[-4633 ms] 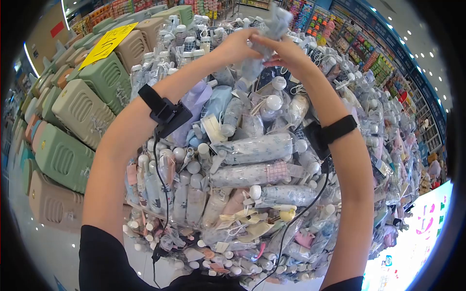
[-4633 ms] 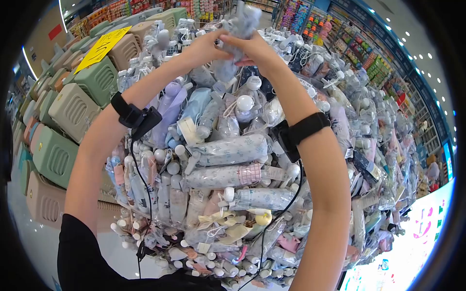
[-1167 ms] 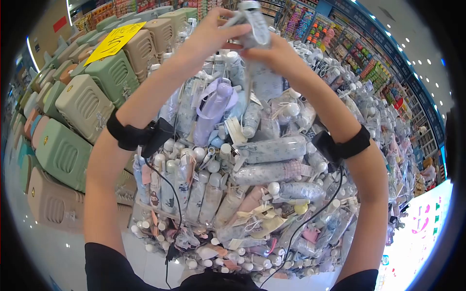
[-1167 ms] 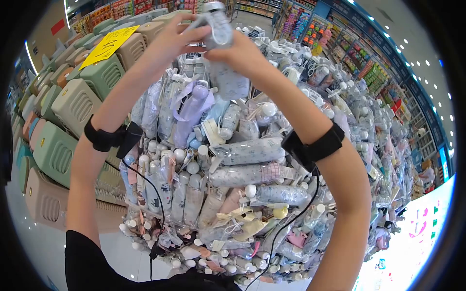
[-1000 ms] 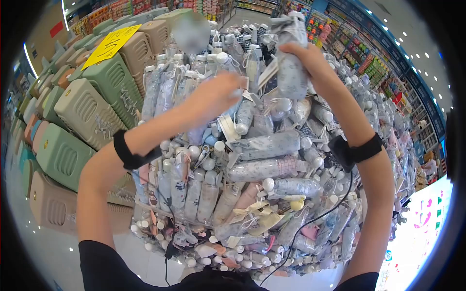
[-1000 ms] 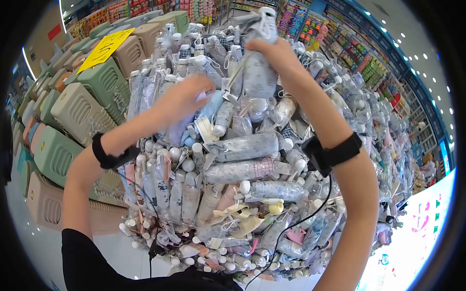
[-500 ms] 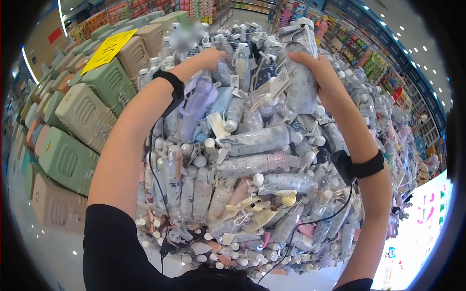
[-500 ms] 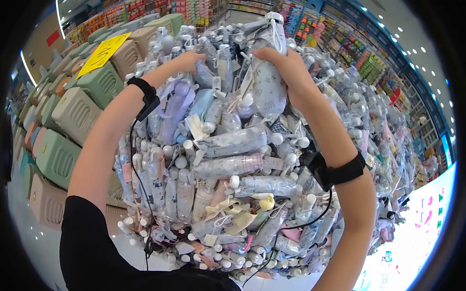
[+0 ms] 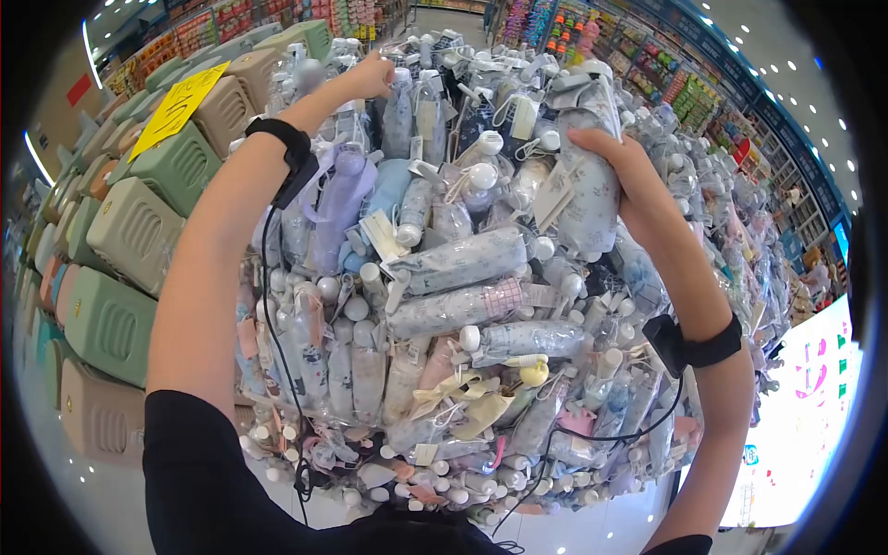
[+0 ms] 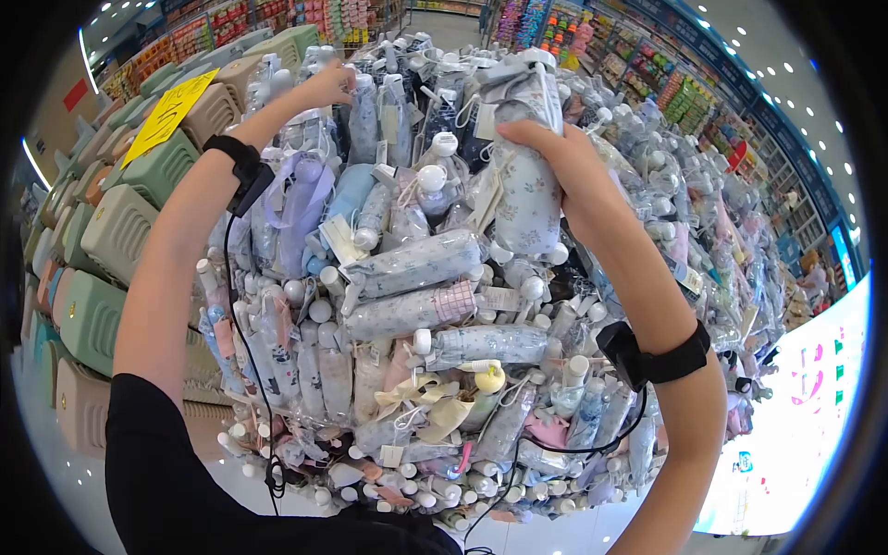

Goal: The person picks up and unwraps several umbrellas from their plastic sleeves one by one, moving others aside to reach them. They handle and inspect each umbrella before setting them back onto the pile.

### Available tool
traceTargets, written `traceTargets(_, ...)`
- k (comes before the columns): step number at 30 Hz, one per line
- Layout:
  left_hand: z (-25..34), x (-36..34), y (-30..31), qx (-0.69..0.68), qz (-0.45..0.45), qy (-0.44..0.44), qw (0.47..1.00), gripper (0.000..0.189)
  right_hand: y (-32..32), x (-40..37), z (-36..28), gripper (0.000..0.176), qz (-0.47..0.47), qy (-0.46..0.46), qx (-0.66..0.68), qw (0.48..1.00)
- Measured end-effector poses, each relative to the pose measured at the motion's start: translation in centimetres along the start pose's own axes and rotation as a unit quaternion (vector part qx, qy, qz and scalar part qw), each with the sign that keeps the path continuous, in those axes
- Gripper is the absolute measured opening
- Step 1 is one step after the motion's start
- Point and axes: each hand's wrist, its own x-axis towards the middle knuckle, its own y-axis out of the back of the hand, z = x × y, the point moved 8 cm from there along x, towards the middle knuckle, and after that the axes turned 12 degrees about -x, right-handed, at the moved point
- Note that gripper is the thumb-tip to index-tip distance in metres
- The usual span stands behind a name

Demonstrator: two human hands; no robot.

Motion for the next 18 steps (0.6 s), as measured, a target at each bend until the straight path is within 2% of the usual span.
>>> traceTargets(3,1.3,-2.7,0.9,0.033,0.041,-0.022,0.998,0.031,-0.5,0.4,1.0,0.034,-0.007,-0.008,0.022,1.0)
traceTargets(6,7.5,-8.6,3.1,0.02,0.165,-0.144,0.976,0.019,-1.3,0.5,1.5,0.033,-0.024,-0.017,0.047,0.998)
traceTargets(8,10.4,-12.5,1.0,0.027,0.071,-0.048,0.996,0.016,-1.4,0.9,2.0,0.032,-0.028,-0.021,0.045,0.998)
traceTargets(10,11.9,-17.2,-2.7,0.103,-0.049,0.011,0.993,0.019,-1.7,0.9,2.1,0.031,-0.028,-0.028,0.042,0.998)
traceTargets(12,11.0,-21.2,-6.1,0.104,-0.094,0.017,0.99,0.029,-2.2,1.0,2.2,0.03,-0.031,-0.028,0.048,0.998)
traceTargets(15,12.9,-23.3,-6.6,0.136,0.003,-0.071,0.988,0.041,-2.8,1.1,2.4,0.031,-0.038,-0.021,0.063,0.997)
traceTargets(16,13.5,-23.4,-6.7,0.197,-0.005,-0.094,0.976,0.054,-3.0,1.0,2.4,0.031,-0.04,-0.022,0.068,0.997)
traceTargets(18,15.3,-23.2,-6.5,0.255,-0.004,-0.144,0.956,0.055,-3.2,0.7,2.4,0.031,-0.043,-0.022,0.073,0.996)
